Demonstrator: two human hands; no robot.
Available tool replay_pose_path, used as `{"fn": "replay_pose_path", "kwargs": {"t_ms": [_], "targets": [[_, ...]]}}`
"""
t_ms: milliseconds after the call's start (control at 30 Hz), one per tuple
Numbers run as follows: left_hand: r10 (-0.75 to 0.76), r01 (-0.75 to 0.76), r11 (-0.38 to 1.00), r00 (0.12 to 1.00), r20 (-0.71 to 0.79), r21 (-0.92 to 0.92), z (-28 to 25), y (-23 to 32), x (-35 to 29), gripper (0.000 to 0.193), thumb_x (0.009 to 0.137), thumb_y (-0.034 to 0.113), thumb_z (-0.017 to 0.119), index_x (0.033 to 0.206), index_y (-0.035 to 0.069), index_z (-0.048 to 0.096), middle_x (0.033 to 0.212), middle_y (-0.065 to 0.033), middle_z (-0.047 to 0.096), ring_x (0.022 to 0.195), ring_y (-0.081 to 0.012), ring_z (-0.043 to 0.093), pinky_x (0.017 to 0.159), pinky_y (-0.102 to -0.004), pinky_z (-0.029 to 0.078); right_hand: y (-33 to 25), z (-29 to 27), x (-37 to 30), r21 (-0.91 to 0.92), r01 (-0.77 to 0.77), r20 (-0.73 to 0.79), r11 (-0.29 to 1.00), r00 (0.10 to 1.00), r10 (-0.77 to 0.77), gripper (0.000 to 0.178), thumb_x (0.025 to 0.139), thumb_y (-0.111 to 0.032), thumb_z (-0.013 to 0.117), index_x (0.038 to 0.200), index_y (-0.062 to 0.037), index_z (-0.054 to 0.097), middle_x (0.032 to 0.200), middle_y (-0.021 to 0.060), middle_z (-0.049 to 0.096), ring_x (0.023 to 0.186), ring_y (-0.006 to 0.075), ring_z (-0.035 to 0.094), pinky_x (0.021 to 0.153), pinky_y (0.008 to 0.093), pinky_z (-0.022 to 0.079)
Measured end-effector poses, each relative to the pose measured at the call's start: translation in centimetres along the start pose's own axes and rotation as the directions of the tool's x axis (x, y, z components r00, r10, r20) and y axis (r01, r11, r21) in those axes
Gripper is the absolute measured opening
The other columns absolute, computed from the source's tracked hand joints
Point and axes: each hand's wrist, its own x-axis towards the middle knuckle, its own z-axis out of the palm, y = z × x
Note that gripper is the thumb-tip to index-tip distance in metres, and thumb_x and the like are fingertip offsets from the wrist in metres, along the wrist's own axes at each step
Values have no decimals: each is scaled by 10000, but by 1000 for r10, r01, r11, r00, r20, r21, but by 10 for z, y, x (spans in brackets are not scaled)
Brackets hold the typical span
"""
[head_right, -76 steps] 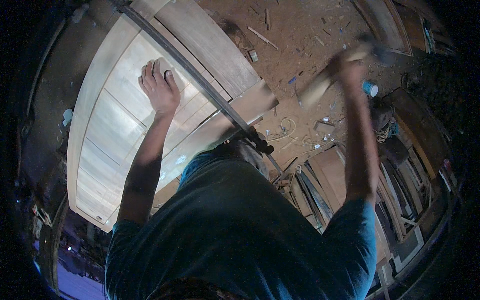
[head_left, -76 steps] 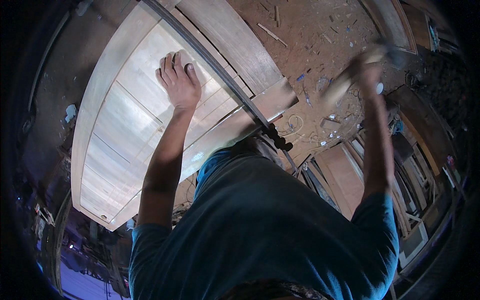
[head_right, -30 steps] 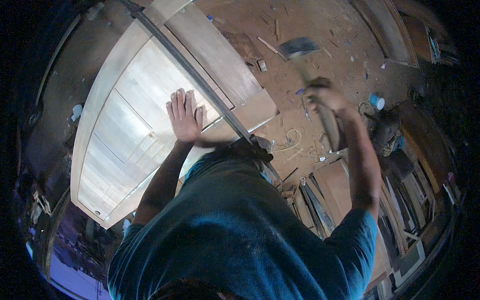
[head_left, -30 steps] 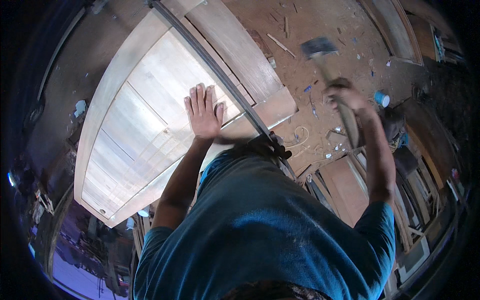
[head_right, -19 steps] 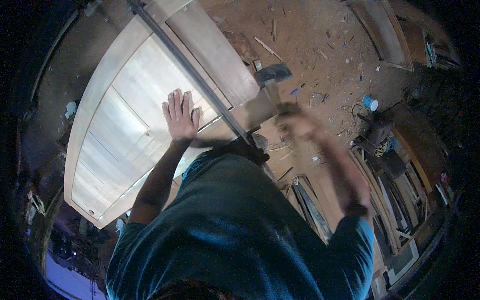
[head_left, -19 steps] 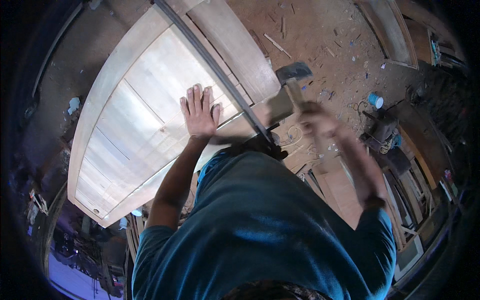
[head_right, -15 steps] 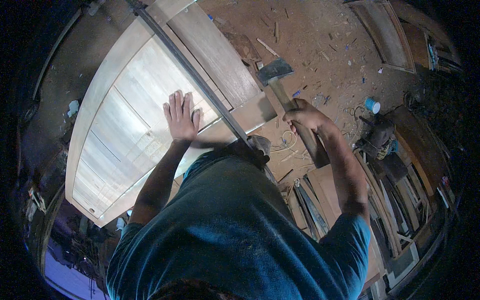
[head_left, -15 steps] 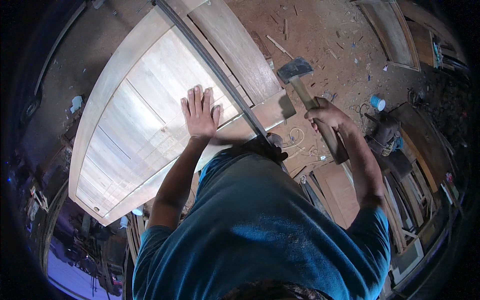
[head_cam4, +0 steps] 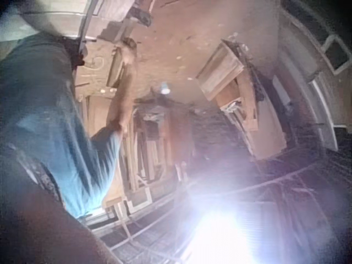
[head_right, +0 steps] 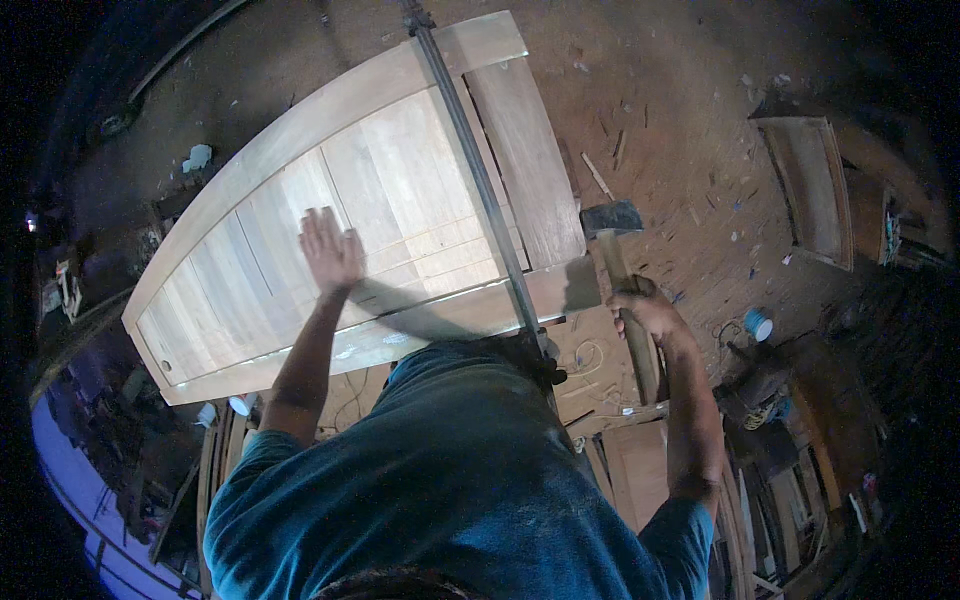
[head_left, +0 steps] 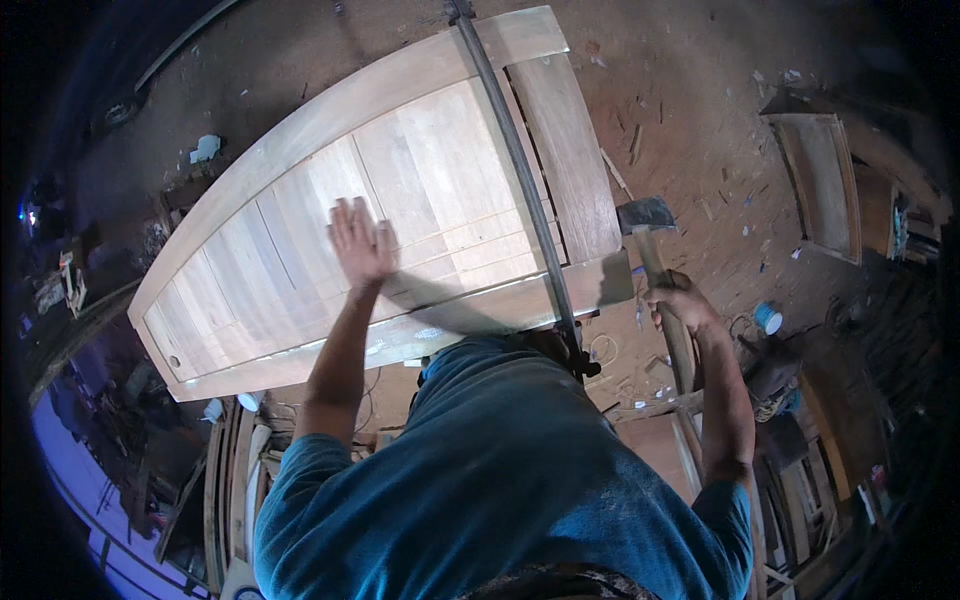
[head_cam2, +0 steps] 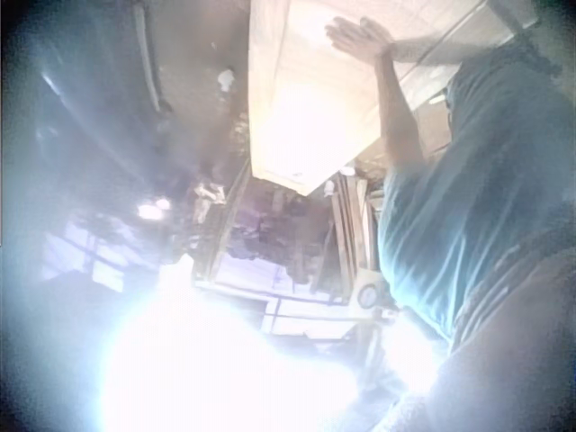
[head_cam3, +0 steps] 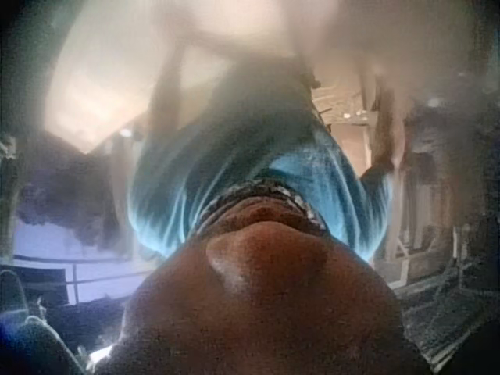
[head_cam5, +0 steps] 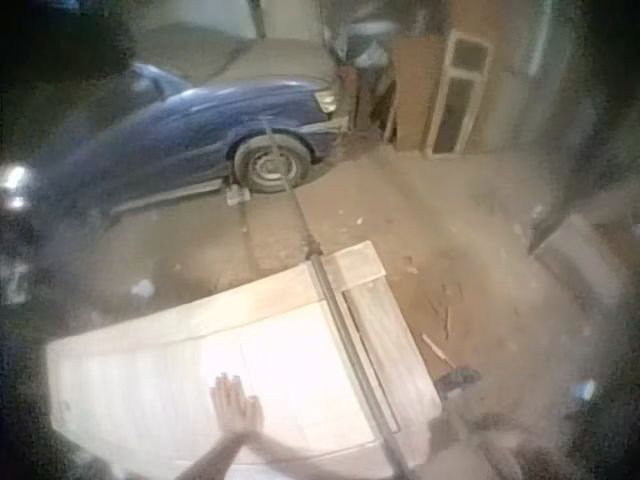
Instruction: The person assembles a large wooden structure by hand, using a hammer to tap planks into place and a metal clamp to secure them. They repeatedly adjust the clamp and hammer along the length of the structure to ensure the pieces are tightly fitted.
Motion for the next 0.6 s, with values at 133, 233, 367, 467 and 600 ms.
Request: {"fn": "replay_pose_path", "kwargs": {"t_ms": [133, 233, 367, 467, 600], "targets": [[-252, 255, 966, 966, -56, 53, -7, -88, -23, 712, 1018, 458, 488, 1599, 87, 312, 1655, -256, 226, 1545, -423, 165, 1241, -567, 94, -40, -28, 51, 68, 47, -71, 997, 997, -42, 169, 861, -208, 697, 880, -65, 609, 678, 43, 589, 538, 165, 590, 515, 325, 512], [-511, 513, 857, 858, -47, 57, -18, -163, -55, 781, 1021, 590, 402, 1611, 94, 278, 1667, -256, 186, 1548, -429, 135, 1234, -581, 96, -104, -17, 80, 122, 68, -121, 990, 991, -53, 158, 872, -207, 685, 892, -79, 594, 715, 50, 613, 585, 150, 589, 573, 329, 522], [-613, 616, 784, 788, -62, 76, -22, -192, -74, 813, 1014, 640, 371, 1614, 100, 274, 1668, -255, 182, 1546, -444, 127, 1229, -599, 88, -143, 23, 86, -52, 113, 94, 992, 990, -108, 138, 884, -226, 678, 880, -110, 602, 749, 7, 595, 617, 139, 575, 622, 311, 511], [-591, 596, 800, 803, -79, 72, -24, -189, -72, 816, 1013, 648, 359, 1613, 100, 276, 1668, -254, 185, 1544, -449, 128, 1228, -599, 91, -154, 2, 86, -112, 131, 31, 985, 991, -128, 141, 880, -224, 684, 863, -111, 601, 773, 12, 605, 650, 133, 576, 633, 315, 503], [-577, 582, 812, 812, -88, 53, -28, -182, -72, 807, 1016, 639, 363, 1610, 98, 282, 1663, -265, 189, 1540, -460, 131, 1221, -614, 91, -169, -7, 98, 4, 133, -117, 991, 984, -131, 157, 884, -224, 686, 946, -94, 622, 766, 22, 610, 652, 140, 580, 606, 311, 496]]}}
